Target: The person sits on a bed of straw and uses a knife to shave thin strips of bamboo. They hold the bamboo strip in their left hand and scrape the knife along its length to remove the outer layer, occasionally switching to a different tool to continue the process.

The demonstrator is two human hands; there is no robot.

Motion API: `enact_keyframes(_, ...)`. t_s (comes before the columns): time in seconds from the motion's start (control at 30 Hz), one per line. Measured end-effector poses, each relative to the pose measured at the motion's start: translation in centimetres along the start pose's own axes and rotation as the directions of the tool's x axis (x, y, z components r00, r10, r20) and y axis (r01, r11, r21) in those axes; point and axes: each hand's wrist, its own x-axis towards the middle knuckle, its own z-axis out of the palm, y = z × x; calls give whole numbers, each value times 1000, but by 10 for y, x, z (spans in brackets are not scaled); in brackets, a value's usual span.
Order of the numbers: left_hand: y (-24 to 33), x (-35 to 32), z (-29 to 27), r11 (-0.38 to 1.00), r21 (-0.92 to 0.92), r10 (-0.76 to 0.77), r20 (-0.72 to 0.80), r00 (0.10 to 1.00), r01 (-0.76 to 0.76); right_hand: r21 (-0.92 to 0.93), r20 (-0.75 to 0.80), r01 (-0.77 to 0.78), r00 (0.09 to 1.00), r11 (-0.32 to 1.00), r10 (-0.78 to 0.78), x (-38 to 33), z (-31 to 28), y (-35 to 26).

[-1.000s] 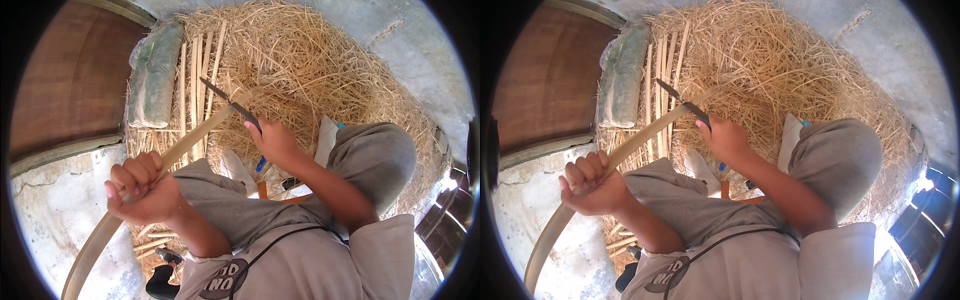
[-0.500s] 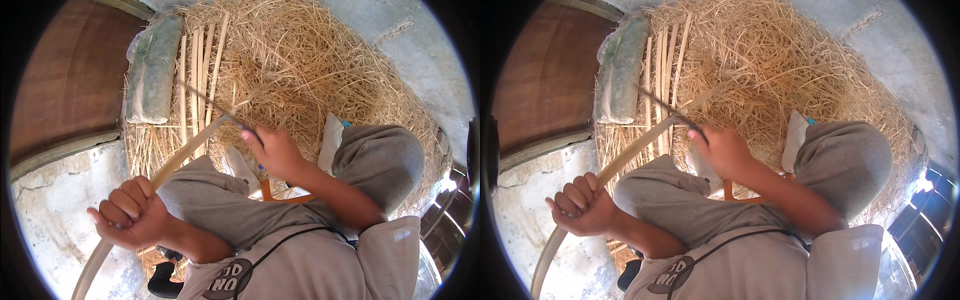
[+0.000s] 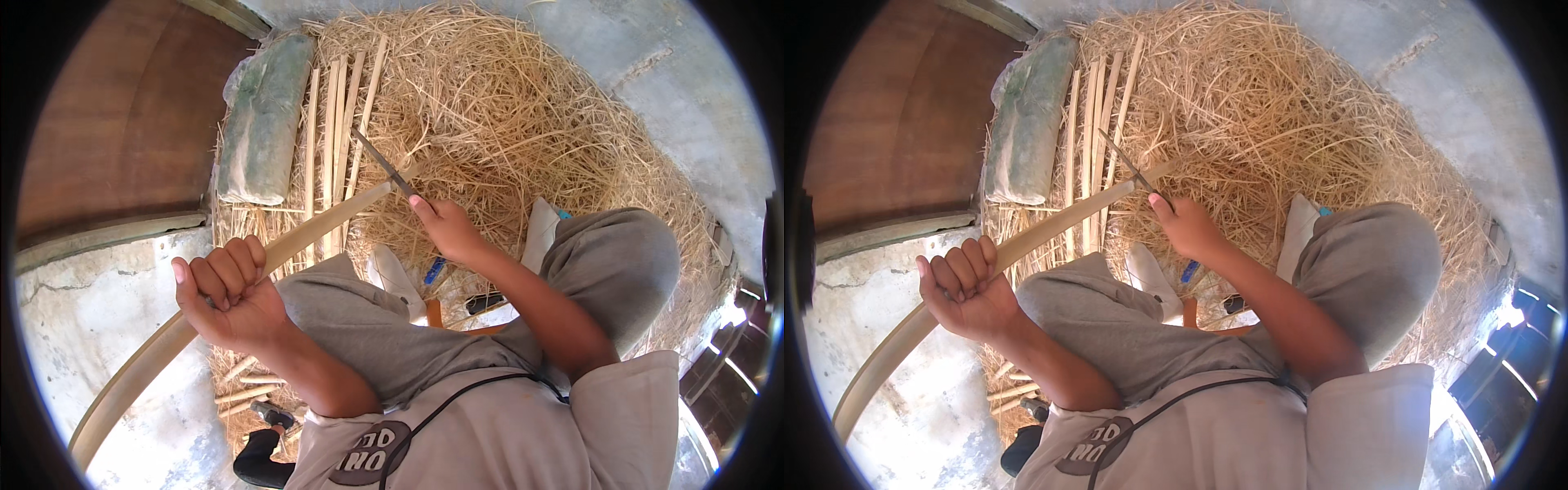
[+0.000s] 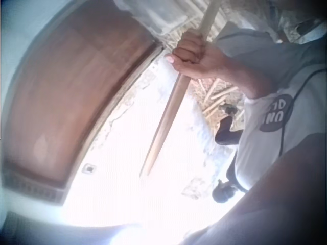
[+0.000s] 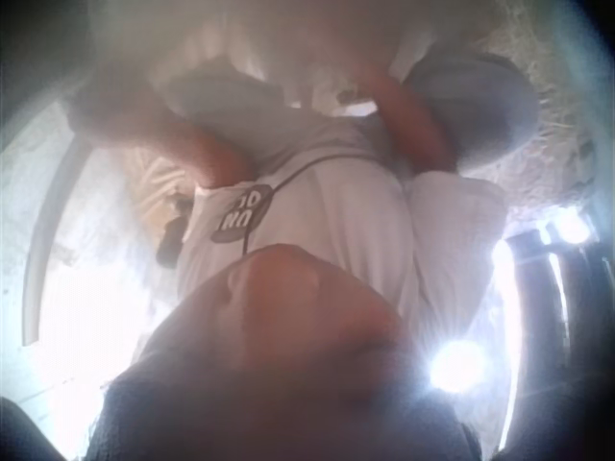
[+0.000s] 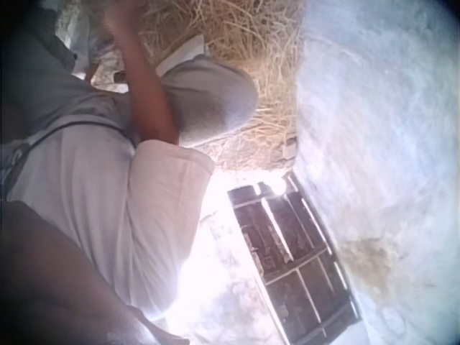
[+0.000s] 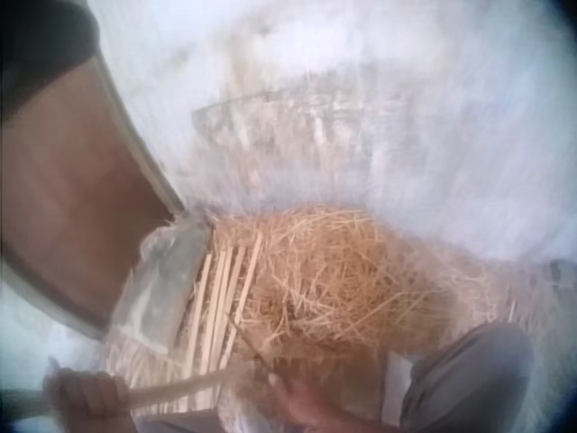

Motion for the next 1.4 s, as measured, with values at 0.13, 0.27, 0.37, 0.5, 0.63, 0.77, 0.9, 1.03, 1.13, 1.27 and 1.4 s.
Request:
enact_keyframes(0.13,-1,-3,6,999,27,35,-27,999,-34,-145,-34,165,985,976,-171,-33,0,-33)
enact_keyframes(0.27,3,-9,1,1000,-8,23,4,1000,-23,-316,-65,412,890,855,-452,-48,6,-44)
enact_keyframes(0.37,-15,-10,-1,998,59,21,95,995,-27,-397,-74,211,963,893,-260,-12,2,9)
enact_keyframes(0.5,-8,-6,8,999,-30,-23,101,995,26,-358,-188,20,978,934,-93,3,16,28)
enact_keyframes(0.63,-4,-5,6,1000,-5,-25,50,998,25,240,42,-287,957,927,286,16,3,12)
enact_keyframes(0.77,3,-6,2,1000,7,-22,-17,1000,22,-120,-128,119,983,986,-134,-14,13,-8)
enact_keyframes(0.9,5,-9,-8,998,-42,-51,38,998,53,-254,-94,484,849,837,-519,-40,21,-36)
enact_keyframes(1.03,11,-17,10,999,-38,7,21,1000,-7,-304,-159,0,986,953,-51,17,7,43)
enact_keyframes(1.13,12,-20,15,1000,-21,-6,46,999,7,-332,-162,-35,987,943,-21,20,12,40)
enact_keyframes(1.27,16,-18,11,1000,-10,21,-24,999,-21,97,27,-263,965,960,261,22,-1,23)
enact_keyframes(1.4,45,-18,4,988,-95,107,-144,984,-121,-96,-130,170,975,981,-182,7,11,7)
